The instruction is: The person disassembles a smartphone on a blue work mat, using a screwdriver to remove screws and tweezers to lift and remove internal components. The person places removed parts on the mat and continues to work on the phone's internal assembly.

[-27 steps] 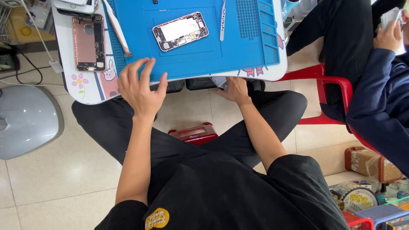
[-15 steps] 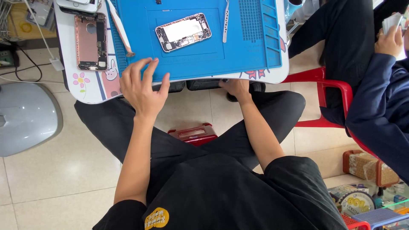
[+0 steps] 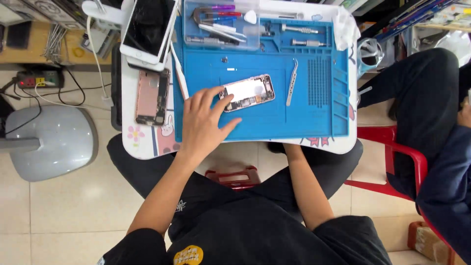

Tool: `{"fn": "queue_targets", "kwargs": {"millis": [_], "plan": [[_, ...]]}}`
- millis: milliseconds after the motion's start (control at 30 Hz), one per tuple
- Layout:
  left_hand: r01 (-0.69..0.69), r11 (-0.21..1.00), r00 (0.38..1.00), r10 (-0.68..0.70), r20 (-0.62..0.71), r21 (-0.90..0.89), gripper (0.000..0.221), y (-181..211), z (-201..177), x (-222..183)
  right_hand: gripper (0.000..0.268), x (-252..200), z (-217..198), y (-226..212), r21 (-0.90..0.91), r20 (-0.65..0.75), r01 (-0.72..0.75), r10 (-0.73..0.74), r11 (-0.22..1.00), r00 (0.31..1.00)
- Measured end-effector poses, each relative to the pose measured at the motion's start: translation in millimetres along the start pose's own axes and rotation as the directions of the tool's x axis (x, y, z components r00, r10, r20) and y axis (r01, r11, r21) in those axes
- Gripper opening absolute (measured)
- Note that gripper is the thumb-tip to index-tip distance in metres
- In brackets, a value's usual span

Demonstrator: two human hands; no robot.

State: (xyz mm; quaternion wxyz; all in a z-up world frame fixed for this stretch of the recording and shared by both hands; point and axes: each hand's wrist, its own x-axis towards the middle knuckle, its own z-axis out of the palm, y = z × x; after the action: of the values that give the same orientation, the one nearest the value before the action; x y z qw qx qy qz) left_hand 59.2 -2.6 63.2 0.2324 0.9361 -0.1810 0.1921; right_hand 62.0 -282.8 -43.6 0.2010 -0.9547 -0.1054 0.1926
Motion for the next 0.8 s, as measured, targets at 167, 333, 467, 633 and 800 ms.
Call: {"fn": "queue_targets", "kwargs": {"millis": [167, 333, 467, 633, 800], "plan": [[0.126, 0.992, 0.987, -0.129, 0.099, 0.031, 0.066, -15.4, -18.0, 9.6, 0.071, -46.8, -31.5, -26.3, 0.068, 0.149, -0.043, 0.032, 0.997, 0.988], [0.048, 0.992, 0.993, -0.059, 0.099, 0.113, 0.073, -18.5, -10.7, 16.5, 0.039, -92.4, -97.2, -49.6, 0.549, 0.251, 0.21, -0.399, 0.809, 0.882], [-0.01, 0.99, 0.997, -0.001, 0.075, 0.143, 0.069, -17.8, -3.6, 21.6, 0.024, -92.5, -140.7, -42.3, 0.542, -0.088, 0.349, -0.362, 0.765, 0.928], [-0.021, 0.991, 0.999, 0.016, 0.04, 0.13, 0.066, -9.0, -3.5, 8.9, 0.016, -43.4, -149.6, -6.9, 0.35, -0.506, 0.431, -0.219, 0.832, 0.834], [-0.016, 0.995, 1.0, 0.016, 0.001, 0.096, 0.068, 1.0, 1.2, -8.6, 0.023, 9.9, -145.4, -13.1, -0.019, -0.667, 0.27, -0.213, 0.963, 0.714]]}}
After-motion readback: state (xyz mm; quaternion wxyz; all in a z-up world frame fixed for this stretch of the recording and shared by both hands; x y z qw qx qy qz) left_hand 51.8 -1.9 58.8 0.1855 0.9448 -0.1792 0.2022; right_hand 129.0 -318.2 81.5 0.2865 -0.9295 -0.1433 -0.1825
